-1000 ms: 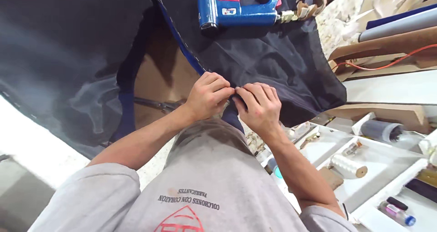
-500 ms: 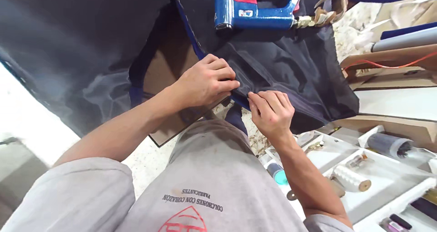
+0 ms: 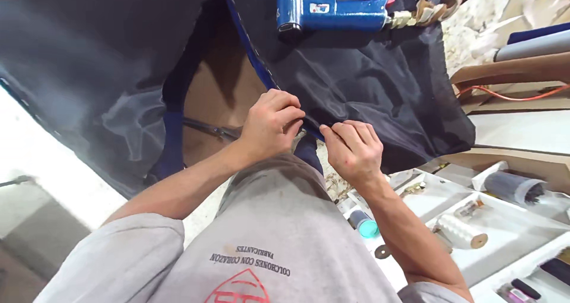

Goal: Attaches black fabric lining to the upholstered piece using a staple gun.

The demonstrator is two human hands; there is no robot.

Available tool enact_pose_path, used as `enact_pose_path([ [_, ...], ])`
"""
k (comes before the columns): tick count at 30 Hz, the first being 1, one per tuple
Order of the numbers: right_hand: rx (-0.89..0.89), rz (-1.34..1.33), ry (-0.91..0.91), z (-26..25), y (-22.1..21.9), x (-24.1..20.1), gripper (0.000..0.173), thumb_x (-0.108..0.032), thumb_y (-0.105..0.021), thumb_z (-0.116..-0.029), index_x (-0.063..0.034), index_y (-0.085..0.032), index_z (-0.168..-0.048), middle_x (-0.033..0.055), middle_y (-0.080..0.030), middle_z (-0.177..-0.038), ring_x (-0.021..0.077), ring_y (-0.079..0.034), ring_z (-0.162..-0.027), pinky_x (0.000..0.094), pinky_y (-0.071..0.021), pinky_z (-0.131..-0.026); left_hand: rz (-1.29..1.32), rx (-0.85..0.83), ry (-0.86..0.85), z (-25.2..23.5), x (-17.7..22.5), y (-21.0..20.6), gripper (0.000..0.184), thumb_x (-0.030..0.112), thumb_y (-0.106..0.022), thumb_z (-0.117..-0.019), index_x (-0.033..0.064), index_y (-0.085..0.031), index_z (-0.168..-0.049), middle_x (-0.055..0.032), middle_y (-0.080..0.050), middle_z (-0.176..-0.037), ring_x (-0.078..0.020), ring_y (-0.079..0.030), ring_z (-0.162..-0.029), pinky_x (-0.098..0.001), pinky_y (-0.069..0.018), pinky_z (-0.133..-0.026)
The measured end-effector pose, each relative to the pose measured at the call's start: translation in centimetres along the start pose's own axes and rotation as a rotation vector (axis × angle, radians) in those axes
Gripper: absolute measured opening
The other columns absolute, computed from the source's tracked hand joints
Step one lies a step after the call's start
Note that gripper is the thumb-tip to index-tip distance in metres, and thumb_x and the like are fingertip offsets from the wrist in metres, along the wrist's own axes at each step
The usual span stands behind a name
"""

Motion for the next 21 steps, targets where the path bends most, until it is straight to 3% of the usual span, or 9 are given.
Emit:
enact_pose_path([
  [4, -0.062, 0.000, 0.008, -0.1, 0.3, 0.1, 0.017, -0.006, -0.062, -0.0992, -0.0071, -0.077, -0.109, 0.0112, -0.072, -0.096, 0.0280, -0.069, -0.098, 0.0410, -0.0549, -0.088, 0.043, 0.172, 0.034, 1.9, -1.2, 1.2, 0.022, 0.005, -0.063, -0.0940, 0.0005, -0.074, -0.112, -0.0167, -0.070, -0.120, -0.0252, -0.067, -0.116, -0.0378, -0.0561, -0.100],
  [7, -0.092, -0.006, 0.006, -0.1, 0.4, 0.1, 0.018, -0.006, -0.061, -0.0997, -0.0066, -0.077, -0.109, 0.0117, -0.072, -0.097, 0.0288, -0.069, -0.099, 0.0415, -0.0549, -0.089, -0.031, 0.220, 0.035, 2.5, -2.2, 2.0, 0.019, 0.006, -0.064, -0.0981, 0.0033, -0.076, -0.112, -0.0163, -0.071, -0.120, -0.0265, -0.066, -0.117, -0.0391, -0.0535, -0.103],
  [10, -0.108, -0.021, 0.014, -0.2, 0.4, 0.3, 0.018, -0.007, -0.061, -0.1000, -0.0064, -0.077, -0.108, 0.0119, -0.072, -0.096, 0.0292, -0.069, -0.098, 0.0422, -0.0552, -0.089, -0.091, 0.074, -0.114, 1.4, -1.6, 2.2, 0.023, 0.010, -0.063, -0.1000, 0.0070, -0.075, -0.120, -0.0151, -0.071, -0.120, -0.0297, -0.065, -0.118, -0.0432, -0.0517, -0.104],
  [13, -0.109, -0.015, 0.016, -0.2, 0.4, 0.3, 0.018, -0.008, -0.061, -0.0999, -0.0076, -0.077, -0.109, 0.0113, -0.072, -0.096, 0.0286, -0.069, -0.098, 0.0416, -0.0551, -0.090, -0.176, -0.162, -0.273, -0.4, -1.4, 2.1, 0.031, 0.008, -0.052, -0.1049, 0.0083, -0.068, -0.131, -0.0142, -0.070, -0.125, -0.0322, -0.063, -0.121, -0.0436, -0.0504, -0.104],
  [16, -0.104, -0.010, 0.015, -0.2, 0.4, 0.4, 0.019, -0.007, -0.061, -0.0998, -0.0082, -0.077, -0.109, 0.0109, -0.072, -0.097, 0.0283, -0.069, -0.099, 0.0408, -0.0549, -0.090, -0.233, -0.186, -0.372, -1.5, -1.7, 1.8, 0.028, 0.004, -0.049, -0.1039, 0.0046, -0.071, -0.122, -0.0149, -0.072, -0.116, -0.0335, -0.066, -0.113, -0.0429, -0.0523, -0.097],
  [18, -0.091, -0.017, 0.009, -0.2, 0.5, 0.5, 0.019, -0.006, -0.061, -0.0996, -0.0073, -0.077, -0.109, 0.0113, -0.072, -0.096, 0.0288, -0.069, -0.099, 0.0411, -0.0551, -0.089, -0.279, -0.104, -0.444, -1.7, -1.6, 1.5, 0.024, 0.001, -0.051, -0.1021, 0.0018, -0.073, -0.112, -0.0154, -0.073, -0.104, -0.0334, -0.068, -0.104, -0.0429, -0.0532, -0.093],
  [21, -0.065, -0.002, 0.005, -0.4, 1.0, 0.7, 0.019, -0.006, -0.061, -0.0997, -0.0066, -0.077, -0.110, 0.0120, -0.072, -0.097, 0.0295, -0.069, -0.099, 0.0415, -0.0552, -0.089, -0.296, 0.040, -0.490, -1.6, -1.7, 0.9, 0.020, 0.001, -0.054, -0.0993, 0.0005, -0.073, -0.107, -0.0153, -0.074, -0.099, -0.0324, -0.069, -0.100, -0.0429, -0.0524, -0.093],
])
Point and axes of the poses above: each hand's wrist, its own z-axis away from the middle knuckle, its own y-axis out of the back of the hand, x = y × z, the point moved 3 cm from there along -z, towards the middle knuckle
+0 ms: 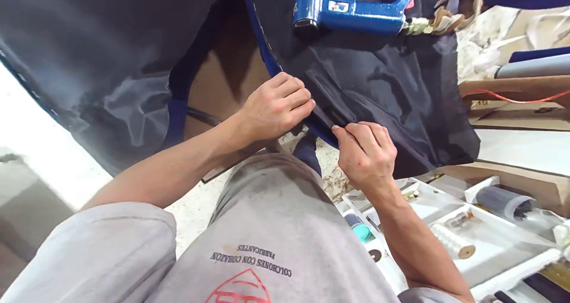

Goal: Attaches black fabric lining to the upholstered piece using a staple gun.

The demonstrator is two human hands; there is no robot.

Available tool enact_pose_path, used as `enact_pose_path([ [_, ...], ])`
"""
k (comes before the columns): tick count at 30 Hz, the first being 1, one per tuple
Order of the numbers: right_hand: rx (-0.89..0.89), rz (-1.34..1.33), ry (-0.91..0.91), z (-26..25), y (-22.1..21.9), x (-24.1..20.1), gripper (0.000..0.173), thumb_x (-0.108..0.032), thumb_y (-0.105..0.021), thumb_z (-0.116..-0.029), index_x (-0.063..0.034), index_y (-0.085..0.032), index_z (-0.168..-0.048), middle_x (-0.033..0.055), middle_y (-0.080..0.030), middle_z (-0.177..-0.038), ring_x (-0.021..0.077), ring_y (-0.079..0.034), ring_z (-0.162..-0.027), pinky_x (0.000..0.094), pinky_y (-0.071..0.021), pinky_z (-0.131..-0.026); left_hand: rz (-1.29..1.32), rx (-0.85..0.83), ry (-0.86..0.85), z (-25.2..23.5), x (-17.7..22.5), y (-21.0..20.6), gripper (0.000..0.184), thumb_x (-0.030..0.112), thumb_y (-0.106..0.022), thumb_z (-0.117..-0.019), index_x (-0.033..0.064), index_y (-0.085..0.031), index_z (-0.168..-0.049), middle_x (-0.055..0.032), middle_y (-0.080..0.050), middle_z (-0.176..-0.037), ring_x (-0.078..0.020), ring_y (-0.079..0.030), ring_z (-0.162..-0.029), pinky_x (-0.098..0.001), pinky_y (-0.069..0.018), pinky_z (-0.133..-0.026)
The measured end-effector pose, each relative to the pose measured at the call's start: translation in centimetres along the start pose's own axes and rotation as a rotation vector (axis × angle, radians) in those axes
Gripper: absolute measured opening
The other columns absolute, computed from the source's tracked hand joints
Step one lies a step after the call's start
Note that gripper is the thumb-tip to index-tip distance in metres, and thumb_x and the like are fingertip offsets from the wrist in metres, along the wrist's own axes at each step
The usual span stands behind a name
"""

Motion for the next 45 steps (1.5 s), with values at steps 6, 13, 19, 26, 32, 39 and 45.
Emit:
enact_pose_path([
  [6, -0.017, -0.015, 0.034, 0.3, -0.3, -0.3, 0.018, -0.003, -0.061, -0.0992, -0.0043, -0.076, -0.109, 0.0137, -0.071, -0.097, 0.0305, -0.068, -0.098, 0.0428, -0.0546, -0.089, 0.242, 0.007, 0.451, -0.1, 1.0, -0.1, 0.013, 0.009, -0.067, -0.0933, 0.0070, -0.079, -0.094, -0.0133, -0.074, -0.106, -0.0280, -0.068, -0.107, -0.0416, -0.0550, -0.092],
  [13, -0.071, -0.007, 0.016, 0.4, -0.4, -0.4, 0.020, -0.003, -0.059, -0.0997, -0.0059, -0.076, -0.109, 0.0124, -0.071, -0.097, 0.0294, -0.067, -0.099, 0.0417, -0.0538, -0.090, 0.231, -0.035, 0.549, 1.3, 3.0, -0.3, 0.029, 0.017, -0.064, -0.0902, 0.0068, -0.077, -0.113, -0.0146, -0.070, -0.127, -0.0295, -0.065, -0.121, -0.0447, -0.0517, -0.103],
  [19, -0.166, -0.040, 0.024, 0.6, 0.2, -0.2, 0.021, -0.004, -0.058, -0.1001, -0.0061, -0.077, -0.110, 0.0116, -0.073, -0.096, 0.0287, -0.069, -0.095, 0.0410, -0.0546, -0.088, 0.186, 0.077, 0.573, 3.9, 5.7, -2.9, 0.047, 0.013, -0.059, -0.0914, 0.0101, -0.065, -0.138, -0.0130, -0.059, -0.148, -0.0295, -0.048, -0.145, -0.0521, -0.0379, -0.119],
  [26, -0.305, -0.059, 0.012, -10.3, 4.6, 6.5, 0.037, -0.030, -0.063, -0.1002, -0.0094, -0.070, -0.130, 0.0204, -0.067, -0.120, 0.0355, -0.064, -0.112, 0.0506, -0.0530, -0.093, 0.242, 0.165, 0.576, 5.1, 6.5, -5.1, 0.045, 0.010, -0.060, -0.0899, 0.0167, -0.068, -0.134, -0.0145, -0.052, -0.154, -0.0339, -0.038, -0.151, -0.0547, -0.0330, -0.122],
  [32, -0.711, -0.008, 0.146, -17.9, -0.4, 12.5, 0.070, -0.039, -0.063, -0.0993, -0.0119, -0.038, -0.158, 0.0283, -0.052, -0.141, 0.0526, -0.053, -0.125, 0.0703, -0.0447, -0.094, 0.226, 0.173, 0.553, 5.4, 6.6, -5.1, 0.043, 0.008, -0.055, -0.0939, 0.0175, -0.070, -0.133, -0.0143, -0.055, -0.152, -0.0350, -0.040, -0.149, -0.0516, -0.0364, -0.121],
  [39, -0.791, -0.009, 0.055, -21.7, -0.5, 11.3, 0.087, -0.014, -0.069, -0.0806, -0.0105, -0.031, -0.159, 0.0309, -0.060, -0.130, 0.0569, -0.061, -0.110, 0.0771, -0.0464, -0.080, 0.049, 0.131, 0.652, 5.2, 8.0, -5.1, 0.047, 0.007, -0.053, -0.0976, 0.0260, -0.065, -0.139, -0.0079, -0.053, -0.155, -0.0332, -0.040, -0.149, -0.0543, -0.0344, -0.119],
  [45, -0.831, 0.001, 0.103, -25.1, 4.7, 13.0, 0.060, -0.060, -0.074, -0.0830, -0.0102, -0.065, -0.115, 0.0094, -0.071, -0.100, 0.0203, -0.071, -0.091, 0.0532, -0.0584, -0.077, 0.100, 0.244, 0.669, 5.8, 8.6, -7.1, 0.057, 0.013, -0.056, -0.0964, 0.0287, -0.051, -0.151, -0.0062, -0.047, -0.160, -0.0320, -0.050, -0.140, -0.0514, -0.0409, -0.110],
])
Point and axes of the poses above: each hand's wrist, its own z-axis away from the middle knuckle, its own y-axis out of the back of the hand, x = y × z, the point moved 3 cm from there along -z, towards the middle knuckle
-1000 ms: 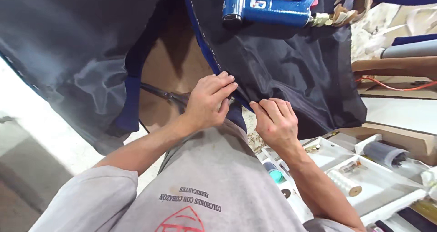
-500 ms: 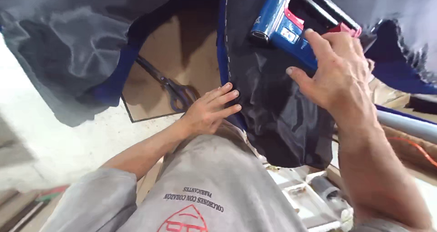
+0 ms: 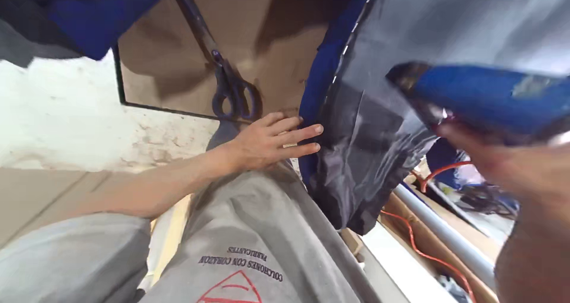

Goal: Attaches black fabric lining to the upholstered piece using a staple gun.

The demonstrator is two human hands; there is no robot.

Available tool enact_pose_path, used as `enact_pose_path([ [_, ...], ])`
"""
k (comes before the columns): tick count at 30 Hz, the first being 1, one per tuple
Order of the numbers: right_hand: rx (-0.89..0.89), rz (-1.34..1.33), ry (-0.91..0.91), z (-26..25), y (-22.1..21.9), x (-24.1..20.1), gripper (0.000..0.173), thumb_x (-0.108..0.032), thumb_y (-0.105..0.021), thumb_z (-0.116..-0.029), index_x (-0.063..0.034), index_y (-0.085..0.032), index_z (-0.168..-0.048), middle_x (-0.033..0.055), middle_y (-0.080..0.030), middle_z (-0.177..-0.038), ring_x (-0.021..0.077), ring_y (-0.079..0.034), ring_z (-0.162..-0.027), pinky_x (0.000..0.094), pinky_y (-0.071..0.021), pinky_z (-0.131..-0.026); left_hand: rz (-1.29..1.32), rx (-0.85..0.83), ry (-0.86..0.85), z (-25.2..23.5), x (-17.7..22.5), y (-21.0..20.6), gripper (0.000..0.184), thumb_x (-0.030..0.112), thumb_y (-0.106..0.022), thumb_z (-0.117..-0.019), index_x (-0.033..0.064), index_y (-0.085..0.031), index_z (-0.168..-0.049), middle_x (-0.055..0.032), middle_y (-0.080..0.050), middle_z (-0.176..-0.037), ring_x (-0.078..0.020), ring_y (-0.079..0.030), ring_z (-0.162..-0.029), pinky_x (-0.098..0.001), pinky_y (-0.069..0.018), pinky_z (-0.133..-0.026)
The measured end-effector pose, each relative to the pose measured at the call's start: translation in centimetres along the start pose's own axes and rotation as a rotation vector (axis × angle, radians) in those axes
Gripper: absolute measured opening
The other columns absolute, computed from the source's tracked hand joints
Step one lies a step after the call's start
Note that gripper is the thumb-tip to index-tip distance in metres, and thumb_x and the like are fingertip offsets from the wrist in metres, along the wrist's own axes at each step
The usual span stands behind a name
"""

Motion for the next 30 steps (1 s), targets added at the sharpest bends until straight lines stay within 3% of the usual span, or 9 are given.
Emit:
enact_pose_path([
  [3, -0.099, -0.039, 0.315, 0.3, -0.3, -5.2, 0.039, -0.049, -0.074, -0.0815, -0.0141, -0.072, -0.099, 0.0010, -0.072, -0.083, 0.0079, -0.069, -0.076, 0.0398, -0.0564, -0.063, 0.004, 0.030, -0.050, -0.1, -0.5, 0.1, 0.057, 0.007, -0.053, -0.0963, 0.0272, -0.054, -0.149, -0.0042, -0.052, -0.156, -0.0316, -0.054, -0.136, -0.0494, -0.0442, -0.105],
  [7, -0.162, 0.048, 0.469, -0.8, -2.2, -8.3, 0.036, -0.045, -0.067, -0.0835, -0.0158, -0.076, -0.103, 0.0038, -0.071, -0.077, 0.0145, -0.066, -0.067, 0.0449, -0.0486, -0.055, -0.017, 0.064, -0.083, -0.3, -0.6, 0.1, 0.051, 0.011, -0.053, -0.0988, 0.0249, -0.057, -0.147, -0.0038, -0.054, -0.154, -0.0307, -0.055, -0.134, -0.0491, -0.0437, -0.103],
  [12, -0.173, 0.074, 0.488, -1.3, -3.2, -8.5, 0.034, -0.044, -0.067, -0.0835, -0.0156, -0.075, -0.101, 0.0037, -0.069, -0.074, 0.0160, -0.065, -0.065, 0.0439, -0.0462, -0.053, -0.009, 0.097, -0.075, -0.1, -0.4, -0.1, 0.044, 0.016, -0.053, -0.1022, 0.0240, -0.059, -0.145, -0.0056, -0.056, -0.152, -0.0313, -0.056, -0.135, -0.0494, -0.0445, -0.104],
  [17, -0.143, 0.104, 0.516, -0.9, -2.7, -7.9, 0.037, -0.041, -0.065, -0.0843, -0.0099, -0.075, -0.101, 0.0096, -0.071, -0.076, 0.0220, -0.067, -0.066, 0.0472, -0.0469, -0.053, -0.024, 0.083, -0.048, 0.0, -0.1, -0.1, 0.045, 0.017, -0.053, -0.1017, 0.0257, -0.059, -0.145, -0.0059, -0.053, -0.155, -0.0319, -0.054, -0.136, -0.0515, -0.0432, -0.105],
  [21, -0.168, 0.104, 0.501, 0.0, -2.1, -7.4, 0.040, -0.044, -0.063, -0.0841, -0.0123, -0.076, -0.104, 0.0108, -0.073, -0.080, 0.0238, -0.069, -0.070, 0.0510, -0.0495, -0.057, 0.021, 0.063, -0.017, 0.2, -0.1, -0.4, 0.051, 0.015, -0.056, -0.0962, 0.0277, -0.058, -0.146, -0.0081, -0.050, -0.158, -0.0331, -0.051, -0.141, -0.0539, -0.0406, -0.108],
  [27, -0.208, 0.079, 0.604, 0.5, -3.7, -7.8, 0.034, -0.040, -0.062, -0.0881, -0.0148, -0.078, -0.105, 0.0075, -0.074, -0.081, 0.0214, -0.070, -0.072, 0.0470, -0.0504, -0.056, -0.017, 0.022, -0.044, 0.1, -0.3, 0.0, 0.052, 0.017, -0.056, -0.0967, 0.0280, -0.057, -0.148, -0.0083, -0.047, -0.160, -0.0316, -0.049, -0.142, -0.0526, -0.0383, -0.110],
  [30, -0.200, 0.085, 0.614, 0.6, -4.0, -7.7, 0.035, -0.039, -0.062, -0.0856, -0.0117, -0.077, -0.102, 0.0092, -0.073, -0.080, 0.0231, -0.070, -0.071, 0.0477, -0.0498, -0.056, -0.018, 0.021, -0.054, 0.0, -0.2, 0.1, 0.051, 0.017, -0.057, -0.0957, 0.0268, -0.060, -0.146, -0.0087, -0.049, -0.159, -0.0322, -0.050, -0.141, -0.0530, -0.0396, -0.109],
])
Point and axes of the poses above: each hand's wrist, its own z-axis away from the middle knuckle, its own y-axis out of the back of the hand, x = y × z, the point moved 3 cm from there along -z, towards the middle knuckle
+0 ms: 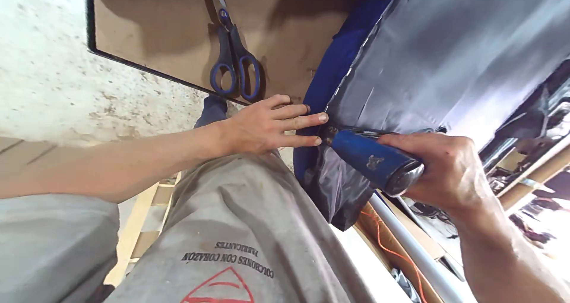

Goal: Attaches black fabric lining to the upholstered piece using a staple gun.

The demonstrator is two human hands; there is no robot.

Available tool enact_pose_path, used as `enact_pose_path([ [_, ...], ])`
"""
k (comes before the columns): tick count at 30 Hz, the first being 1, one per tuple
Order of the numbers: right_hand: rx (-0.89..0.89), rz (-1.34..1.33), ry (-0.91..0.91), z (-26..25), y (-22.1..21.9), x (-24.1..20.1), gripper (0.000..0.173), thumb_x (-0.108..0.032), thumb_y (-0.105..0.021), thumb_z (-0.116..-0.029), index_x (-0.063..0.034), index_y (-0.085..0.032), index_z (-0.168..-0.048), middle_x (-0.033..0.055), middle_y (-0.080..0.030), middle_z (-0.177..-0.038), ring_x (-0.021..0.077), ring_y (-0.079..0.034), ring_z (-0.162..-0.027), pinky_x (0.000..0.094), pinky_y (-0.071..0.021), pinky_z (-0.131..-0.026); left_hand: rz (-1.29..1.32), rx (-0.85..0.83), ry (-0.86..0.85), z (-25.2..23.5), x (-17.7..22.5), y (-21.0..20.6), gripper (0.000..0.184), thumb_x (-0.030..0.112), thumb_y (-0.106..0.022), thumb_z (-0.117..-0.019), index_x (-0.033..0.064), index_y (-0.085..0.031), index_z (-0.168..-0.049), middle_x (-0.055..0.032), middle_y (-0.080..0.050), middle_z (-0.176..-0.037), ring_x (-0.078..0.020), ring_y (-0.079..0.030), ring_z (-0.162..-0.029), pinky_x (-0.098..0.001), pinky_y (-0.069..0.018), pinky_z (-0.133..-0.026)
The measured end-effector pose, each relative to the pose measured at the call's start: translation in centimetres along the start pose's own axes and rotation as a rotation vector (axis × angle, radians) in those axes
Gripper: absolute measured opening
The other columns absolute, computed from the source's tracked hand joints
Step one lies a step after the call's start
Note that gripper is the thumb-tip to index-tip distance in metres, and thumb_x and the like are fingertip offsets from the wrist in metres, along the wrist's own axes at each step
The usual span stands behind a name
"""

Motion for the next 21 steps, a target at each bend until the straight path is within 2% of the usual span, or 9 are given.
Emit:
enact_pose_path([
  [3, -0.005, 0.019, 0.003, 0.7, 0.3, 0.1, 0.036, -0.038, -0.060, -0.0838, -0.0100, -0.077, -0.098, 0.0105, -0.072, -0.078, 0.0246, -0.069, -0.069, 0.0474, -0.0482, -0.056, 0.012, -0.012, -0.006, -0.2, 0.0, 0.1, 0.051, 0.017, -0.059, -0.0942, 0.0266, -0.061, -0.144, -0.0084, -0.049, -0.159, -0.0325, -0.049, -0.142, -0.0540, -0.0387, -0.110],
  [6, -0.025, -0.002, -0.028, 1.5, 0.3, 0.0, 0.038, -0.041, -0.060, -0.0853, -0.0126, -0.078, -0.103, 0.0098, -0.076, -0.085, 0.0225, -0.072, -0.077, 0.0471, -0.0531, -0.063, 0.028, -0.004, -0.015, -0.1, 0.0, 0.2, 0.052, 0.016, -0.058, -0.0923, 0.0269, -0.063, -0.143, -0.0083, -0.049, -0.159, -0.0322, -0.049, -0.142, -0.0533, -0.0388, -0.109],
  [9, -0.052, -0.005, -0.029, 1.9, -0.2, -0.3, 0.037, -0.041, -0.060, -0.0855, -0.0152, -0.079, -0.105, 0.0081, -0.076, -0.084, 0.0222, -0.072, -0.076, 0.0479, -0.0529, -0.060, 0.029, 0.006, -0.036, -0.1, -0.4, 0.2, 0.051, 0.015, -0.057, -0.0946, 0.0270, -0.062, -0.144, -0.0072, -0.050, -0.158, -0.0309, -0.050, -0.140, -0.0510, -0.0393, -0.107],
  [11, -0.062, -0.006, -0.016, 1.9, -0.6, -0.4, 0.037, -0.043, -0.060, -0.0869, -0.0161, -0.078, -0.105, 0.0071, -0.074, -0.082, 0.0217, -0.071, -0.073, 0.0471, -0.0508, -0.058, 0.028, -0.005, -0.047, -0.1, -0.7, 0.3, 0.048, 0.016, -0.052, -0.1000, 0.0283, -0.060, -0.146, -0.0068, -0.049, -0.159, -0.0308, -0.050, -0.141, -0.0507, -0.0395, -0.108],
  [16, -0.066, -0.020, -0.026, 2.1, -1.3, -0.4, 0.040, -0.043, -0.060, -0.0859, -0.0161, -0.079, -0.109, 0.0075, -0.074, -0.083, 0.0224, -0.070, -0.074, 0.0470, -0.0501, -0.059, 0.024, 0.000, -0.057, 0.0, -0.8, 0.3, 0.049, 0.015, -0.052, -0.0996, 0.0288, -0.060, -0.146, -0.0060, -0.049, -0.159, -0.0315, -0.050, -0.140, -0.0510, -0.0402, -0.107],
  [19, -0.041, -0.019, -0.018, 2.5, -1.6, -0.5, 0.040, -0.043, -0.059, -0.0866, -0.0120, -0.077, -0.103, 0.0089, -0.074, -0.081, 0.0230, -0.070, -0.072, 0.0456, -0.0502, -0.058, 0.005, 0.013, -0.074, -0.1, -0.9, 0.1, 0.049, 0.012, -0.048, -0.1027, 0.0286, -0.058, -0.148, -0.0052, -0.048, -0.160, -0.0309, -0.049, -0.140, -0.0494, -0.0400, -0.107],
  [21, 0.013, -0.016, -0.047, 4.0, -0.7, -0.6, 0.041, -0.043, -0.059, -0.0892, -0.0080, -0.076, -0.102, 0.0112, -0.075, -0.083, 0.0229, -0.072, -0.076, 0.0450, -0.0533, -0.063, 0.014, 0.026, -0.067, -0.1, -0.9, 0.3, 0.048, 0.012, -0.047, -0.1028, 0.0265, -0.058, -0.147, -0.0067, -0.050, -0.158, -0.0319, -0.050, -0.141, -0.0499, -0.0411, -0.108],
])
Point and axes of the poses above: each hand's wrist, its own z-axis away from the middle knuckle, its own y-axis out of the back of the hand, x = y × z, the point moved 3 cm from there along -z, towards the middle knuckle
